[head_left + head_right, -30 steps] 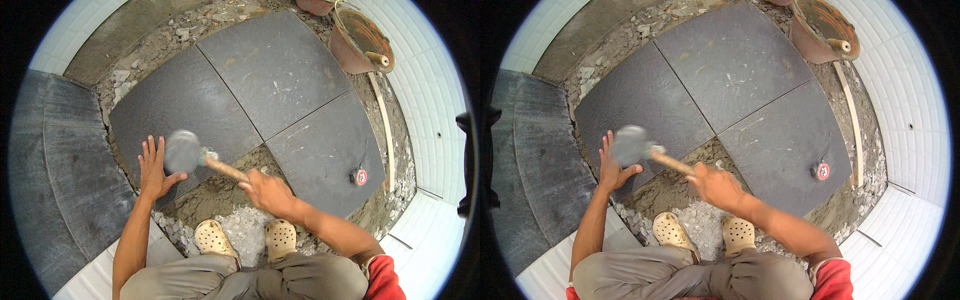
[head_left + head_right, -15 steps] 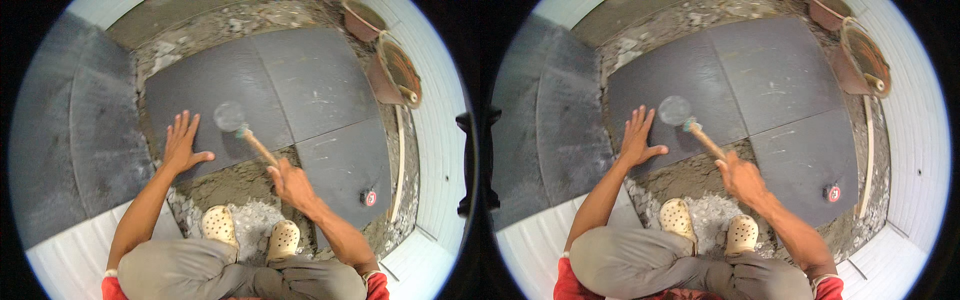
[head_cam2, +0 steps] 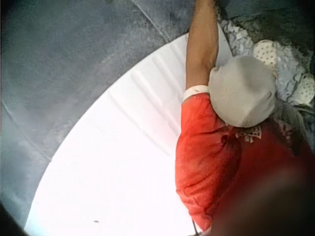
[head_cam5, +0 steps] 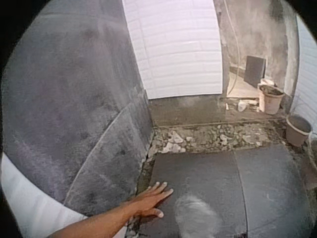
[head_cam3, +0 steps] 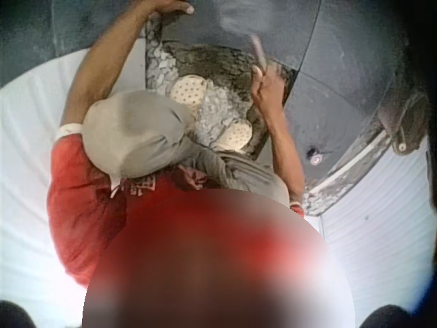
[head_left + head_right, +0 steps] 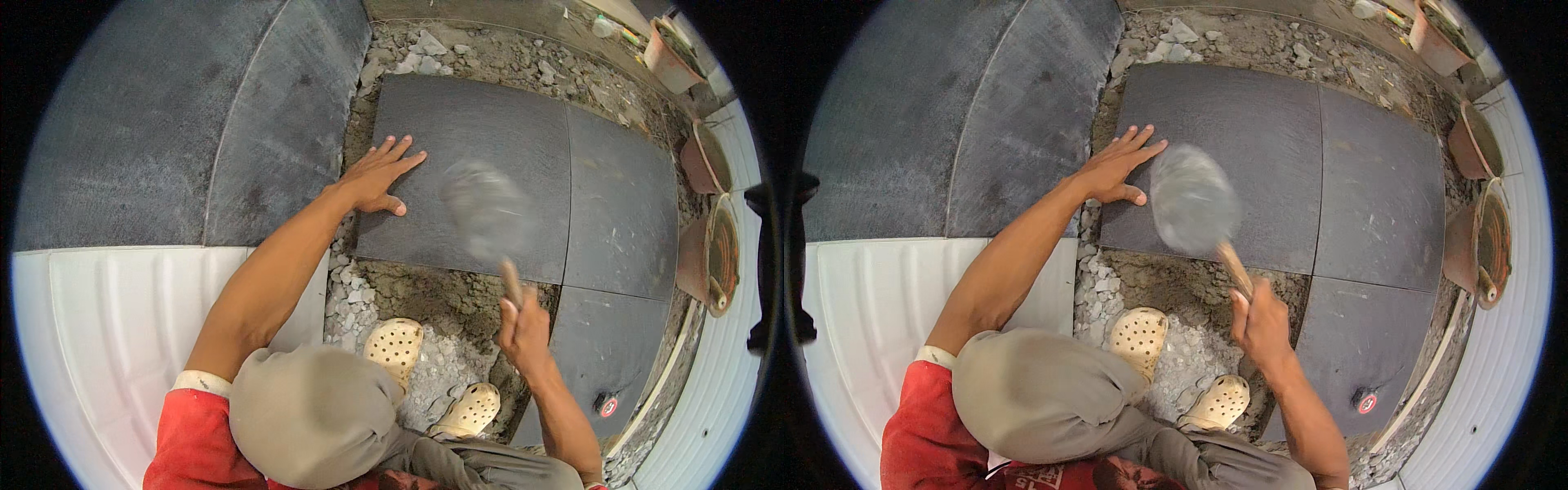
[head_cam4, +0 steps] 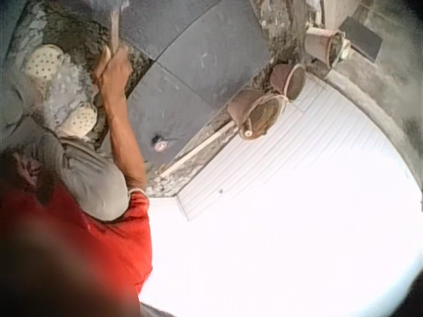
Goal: The person spreads cement on the floor and places a dark tile, then uses a rubber mallet to tap it into place. They apply cement to the back of another tile and set it down, tapping it to level the surface.
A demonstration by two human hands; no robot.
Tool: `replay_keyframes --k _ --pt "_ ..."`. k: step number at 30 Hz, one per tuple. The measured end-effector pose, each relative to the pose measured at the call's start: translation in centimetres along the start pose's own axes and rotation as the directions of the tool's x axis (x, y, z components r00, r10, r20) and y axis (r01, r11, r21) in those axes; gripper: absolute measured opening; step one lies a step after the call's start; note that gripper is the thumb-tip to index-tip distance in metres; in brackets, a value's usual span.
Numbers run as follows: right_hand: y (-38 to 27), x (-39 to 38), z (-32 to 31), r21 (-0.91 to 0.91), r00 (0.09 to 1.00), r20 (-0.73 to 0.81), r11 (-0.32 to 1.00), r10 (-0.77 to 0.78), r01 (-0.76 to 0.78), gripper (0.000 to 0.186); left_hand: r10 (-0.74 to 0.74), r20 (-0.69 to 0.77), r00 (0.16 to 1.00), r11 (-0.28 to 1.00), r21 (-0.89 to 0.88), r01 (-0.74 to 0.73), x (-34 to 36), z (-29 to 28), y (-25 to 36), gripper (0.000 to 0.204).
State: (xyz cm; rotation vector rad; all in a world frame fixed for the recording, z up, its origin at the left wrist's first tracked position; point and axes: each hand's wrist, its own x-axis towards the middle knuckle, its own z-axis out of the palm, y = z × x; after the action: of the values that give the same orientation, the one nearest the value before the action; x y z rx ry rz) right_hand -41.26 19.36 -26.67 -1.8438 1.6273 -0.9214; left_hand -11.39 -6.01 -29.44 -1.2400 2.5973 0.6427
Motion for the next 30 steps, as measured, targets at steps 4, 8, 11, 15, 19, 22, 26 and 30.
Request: replay_keyframes --k 4,8,11,15,19,22,26,30 --pt "0.2 0.8 0.4 -0.157 0.930 0.266 0.963 0.254 -0.218 0.018 -0.056 0.032 0.998 0.998 0.013 0.056 -0.2 -0.7 1.0 0.121" --pt "-1.0 0.3 -0.2 0.012 0.990 0.118 0.996 0.082 -0.084 0.024 -0.068 0.034 0.997 0.998 0.022 0.067 -0.2 -0.7 1.1 0.124" --pt "-1.5 0.4 0.2 -0.018 0.991 0.118 0.998 0.062 -0.060 0.024 -0.050 0.032 0.998 0.998 0.027 0.050 0.1 -0.3 0.6 0.124" --pt "-1.0 1.6 1.1 -0.165 0.937 0.297 0.976 0.186 -0.142 0.022 -0.007 -0.004 1.000 1.000 -0.023 0.006 0.3 0.1 0.0 0.127" --pt "-1.2 1.2 1.0 0.015 0.987 0.143 0.997 0.077 -0.080 0.025 -0.015 -0.022 1.000 1.000 -0.001 0.015 0.4 0.5 -0.3 0.126" --pt "-1.2 0.6 1.1 -0.010 0.986 0.148 0.997 0.080 -0.080 0.025 -0.009 0.001 1.000 1.000 0.015 0.009 0.3 0.6 -0.3 0.126" --pt "-0.5 0.7 1.6 -0.153 0.930 0.273 0.966 0.245 -0.209 0.026 -0.012 0.010 1.000 0.999 -0.035 0.012 0.4 0.4 -0.1 0.116" --pt "-0.3 0.6 1.8 0.009 0.974 0.202 0.994 0.106 -0.110 0.026 -0.019 -0.002 1.000 0.999 -0.042 0.019 0.1 0.2 0.2 0.120"
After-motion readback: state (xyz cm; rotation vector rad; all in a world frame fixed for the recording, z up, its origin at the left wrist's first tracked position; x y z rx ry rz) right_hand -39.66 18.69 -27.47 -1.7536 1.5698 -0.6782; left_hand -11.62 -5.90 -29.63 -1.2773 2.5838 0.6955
